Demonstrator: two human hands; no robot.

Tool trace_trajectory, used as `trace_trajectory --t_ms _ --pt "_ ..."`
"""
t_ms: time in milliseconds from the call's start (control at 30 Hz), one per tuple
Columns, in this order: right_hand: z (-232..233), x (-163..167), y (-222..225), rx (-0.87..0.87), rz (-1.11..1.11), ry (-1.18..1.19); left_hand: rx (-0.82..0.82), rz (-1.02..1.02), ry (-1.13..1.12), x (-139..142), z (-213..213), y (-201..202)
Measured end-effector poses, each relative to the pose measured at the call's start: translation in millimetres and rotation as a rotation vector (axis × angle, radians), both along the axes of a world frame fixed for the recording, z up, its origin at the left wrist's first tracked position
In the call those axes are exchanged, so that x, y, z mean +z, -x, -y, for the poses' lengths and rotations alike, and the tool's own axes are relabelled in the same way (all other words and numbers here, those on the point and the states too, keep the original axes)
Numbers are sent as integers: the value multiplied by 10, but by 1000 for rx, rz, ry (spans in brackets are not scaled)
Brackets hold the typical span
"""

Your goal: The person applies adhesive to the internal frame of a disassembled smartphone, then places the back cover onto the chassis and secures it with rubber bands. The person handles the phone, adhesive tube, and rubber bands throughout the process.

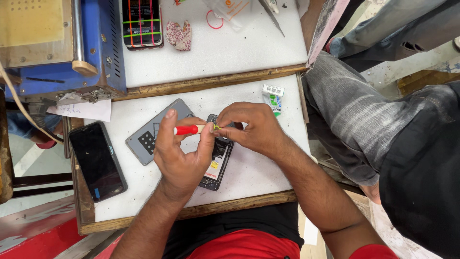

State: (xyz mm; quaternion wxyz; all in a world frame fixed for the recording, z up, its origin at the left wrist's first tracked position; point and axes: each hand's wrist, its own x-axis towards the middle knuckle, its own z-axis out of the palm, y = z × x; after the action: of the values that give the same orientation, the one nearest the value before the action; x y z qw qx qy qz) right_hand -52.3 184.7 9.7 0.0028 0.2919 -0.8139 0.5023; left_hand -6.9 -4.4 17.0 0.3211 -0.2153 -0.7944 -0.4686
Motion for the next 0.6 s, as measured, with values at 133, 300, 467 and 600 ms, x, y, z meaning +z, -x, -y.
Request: trace_trajectory --t_ms 133,300,467,600 --pt "14 36 1 -13 -39 -16 5 -53 95 31 23 -14" --pt "-4 119 -27 -76 60 -193 9 -63 149 -53 59 26" --pt "-159 76 53 -292 7 136 34 166 71 -293 56 156" --pt "-249 -44 106 -424 39 283 1 292 61 -476 37 182"
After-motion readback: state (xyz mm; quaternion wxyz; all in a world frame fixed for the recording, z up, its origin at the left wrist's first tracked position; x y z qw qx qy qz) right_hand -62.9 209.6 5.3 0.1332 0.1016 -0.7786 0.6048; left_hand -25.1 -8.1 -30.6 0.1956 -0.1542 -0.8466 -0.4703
